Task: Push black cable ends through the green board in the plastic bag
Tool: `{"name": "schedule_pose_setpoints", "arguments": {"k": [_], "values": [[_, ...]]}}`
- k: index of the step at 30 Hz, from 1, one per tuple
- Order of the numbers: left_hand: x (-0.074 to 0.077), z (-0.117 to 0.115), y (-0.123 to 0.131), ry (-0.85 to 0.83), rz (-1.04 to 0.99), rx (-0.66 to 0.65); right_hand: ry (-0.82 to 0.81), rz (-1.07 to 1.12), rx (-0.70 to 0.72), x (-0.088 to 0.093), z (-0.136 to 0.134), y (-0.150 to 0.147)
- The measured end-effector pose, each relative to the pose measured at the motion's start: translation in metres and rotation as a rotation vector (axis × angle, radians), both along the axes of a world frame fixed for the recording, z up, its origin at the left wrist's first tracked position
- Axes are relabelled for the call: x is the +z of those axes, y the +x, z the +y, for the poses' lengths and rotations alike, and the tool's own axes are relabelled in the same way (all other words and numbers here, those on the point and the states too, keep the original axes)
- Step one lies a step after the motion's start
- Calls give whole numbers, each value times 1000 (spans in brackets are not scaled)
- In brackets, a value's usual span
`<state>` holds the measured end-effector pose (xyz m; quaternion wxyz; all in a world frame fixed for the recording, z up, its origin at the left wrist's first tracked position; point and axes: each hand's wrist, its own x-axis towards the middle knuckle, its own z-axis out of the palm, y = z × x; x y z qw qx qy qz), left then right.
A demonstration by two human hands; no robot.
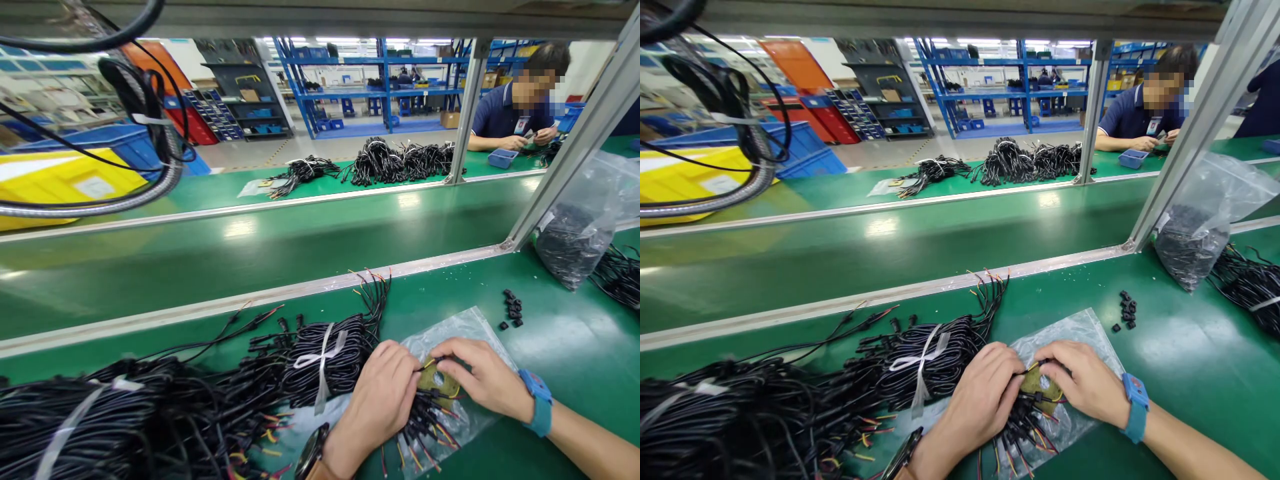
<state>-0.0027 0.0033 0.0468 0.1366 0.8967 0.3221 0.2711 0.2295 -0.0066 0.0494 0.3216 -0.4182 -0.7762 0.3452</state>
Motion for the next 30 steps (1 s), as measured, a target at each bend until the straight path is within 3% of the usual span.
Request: {"name": "schedule_pose_setpoints", "arguments": {"k": [6, 14, 20, 30], "values": [[-6, -3, 3, -2, -129, 60, -29, 25, 32, 2, 2, 0], [-11, -4, 8, 33, -166, 96, -1, -9, 23, -8, -6, -8], [-11, -8, 10, 28, -201, 178, 81, -89, 69, -15, -2, -3], [-14, -11, 16, 28, -215, 191, 292, -206, 87, -15, -3, -9]]}}
